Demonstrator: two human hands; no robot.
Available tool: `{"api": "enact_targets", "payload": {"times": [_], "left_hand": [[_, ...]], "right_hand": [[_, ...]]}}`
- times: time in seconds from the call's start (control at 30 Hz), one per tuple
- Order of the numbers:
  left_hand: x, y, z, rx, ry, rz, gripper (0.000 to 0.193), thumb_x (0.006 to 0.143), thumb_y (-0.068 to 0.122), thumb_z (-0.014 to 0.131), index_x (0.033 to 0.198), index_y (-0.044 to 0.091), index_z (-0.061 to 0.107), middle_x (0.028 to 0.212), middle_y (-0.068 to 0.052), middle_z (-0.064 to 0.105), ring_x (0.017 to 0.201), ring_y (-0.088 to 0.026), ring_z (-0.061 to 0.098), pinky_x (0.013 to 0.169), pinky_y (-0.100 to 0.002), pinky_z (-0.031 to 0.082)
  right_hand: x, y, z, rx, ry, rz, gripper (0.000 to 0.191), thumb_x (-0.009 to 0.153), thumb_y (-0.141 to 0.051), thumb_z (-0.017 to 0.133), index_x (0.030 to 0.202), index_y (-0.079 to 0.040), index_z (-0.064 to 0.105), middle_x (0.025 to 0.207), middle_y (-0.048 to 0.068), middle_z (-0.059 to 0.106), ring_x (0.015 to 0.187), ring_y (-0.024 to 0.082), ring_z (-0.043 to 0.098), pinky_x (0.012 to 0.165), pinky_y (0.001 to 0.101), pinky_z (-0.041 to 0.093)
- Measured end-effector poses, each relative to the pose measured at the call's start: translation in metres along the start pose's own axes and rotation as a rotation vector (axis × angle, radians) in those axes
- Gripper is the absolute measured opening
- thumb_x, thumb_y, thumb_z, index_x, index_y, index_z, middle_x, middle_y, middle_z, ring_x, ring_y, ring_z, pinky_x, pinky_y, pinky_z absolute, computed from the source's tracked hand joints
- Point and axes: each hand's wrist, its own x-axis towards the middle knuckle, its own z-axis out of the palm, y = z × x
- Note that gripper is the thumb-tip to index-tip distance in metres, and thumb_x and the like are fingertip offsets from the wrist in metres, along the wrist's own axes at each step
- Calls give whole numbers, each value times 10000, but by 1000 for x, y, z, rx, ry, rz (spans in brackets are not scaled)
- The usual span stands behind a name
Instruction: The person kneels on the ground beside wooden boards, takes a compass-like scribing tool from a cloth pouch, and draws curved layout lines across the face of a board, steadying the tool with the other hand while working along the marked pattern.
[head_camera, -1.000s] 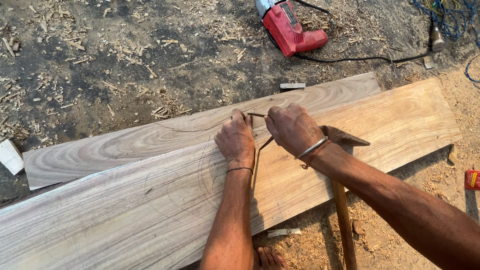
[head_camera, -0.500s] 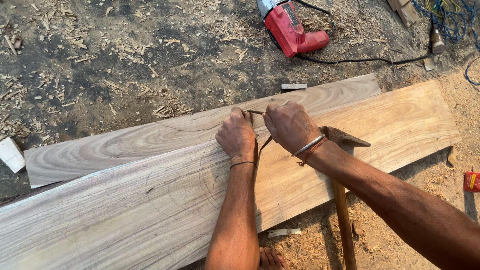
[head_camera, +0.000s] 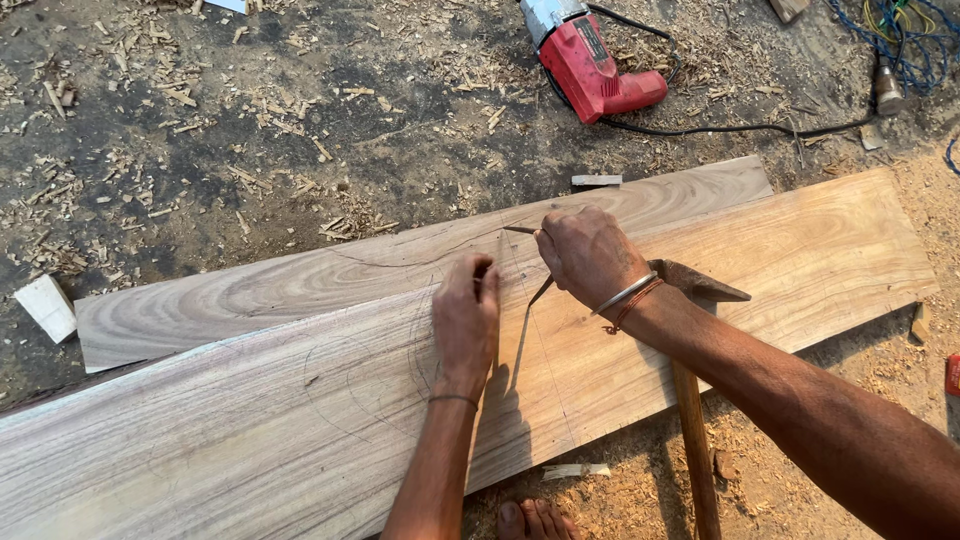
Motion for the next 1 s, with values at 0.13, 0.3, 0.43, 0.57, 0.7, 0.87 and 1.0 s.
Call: {"api": "enact_targets", "payload": {"times": [0.13,0.3,0.43,0.57,0.7,0.87,1.0], "left_hand": [[-19,-36,-40,75,286,28,227,1074,261,597,1128,66,700,951,-116,765,772,-204,765,619,-316,665],[-17,-54,-77,251,472,-17,202,1079,279,613,1133,109,708,932,-74,780,780,-218,764,633,-346,638],[-14,-48,-80,341,459,15,179,1058,270,634,1114,118,709,968,-65,778,789,-241,745,632,-383,595],[-15,-44,-82,338,413,-29,166,1047,266,645,1095,118,703,943,-64,765,779,-253,725,632,-414,560],[-16,-43,-82,351,419,-11,155,1048,255,645,1100,120,702,951,-70,764,777,-254,725,631,-413,559],[-15,-49,-80,352,412,-19,177,1049,278,637,1115,126,701,933,-37,774,745,-190,731,572,-348,572],[-15,-50,-80,382,399,-43,181,1050,291,637,1102,134,709,911,-27,777,726,-175,728,570,-342,573]], "right_hand": [[-1,-3,-3,66,-43,46,348,1046,-201,542,771,-10,635,462,64,616,467,207,681,536,360,578],[1,-4,-5,76,-41,27,346,1045,-190,530,771,-18,652,461,58,633,465,200,688,552,352,574],[3,-3,-5,92,-54,65,350,1050,-196,521,782,-13,652,468,59,634,468,198,694,561,352,580],[3,-1,-1,44,2,-13,331,1035,-189,548,777,-16,663,458,61,636,483,222,686,617,383,572],[2,-1,1,37,9,-3,320,1032,-191,557,782,-22,665,459,66,632,487,231,686,619,389,573],[0,-4,3,3,45,-26,343,1036,-179,572,747,-13,652,490,90,618,496,239,677,518,375,572],[-1,-4,3,142,-4,78,341,1052,-177,543,766,-17,638,471,78,620,454,198,686,470,345,585]]}}
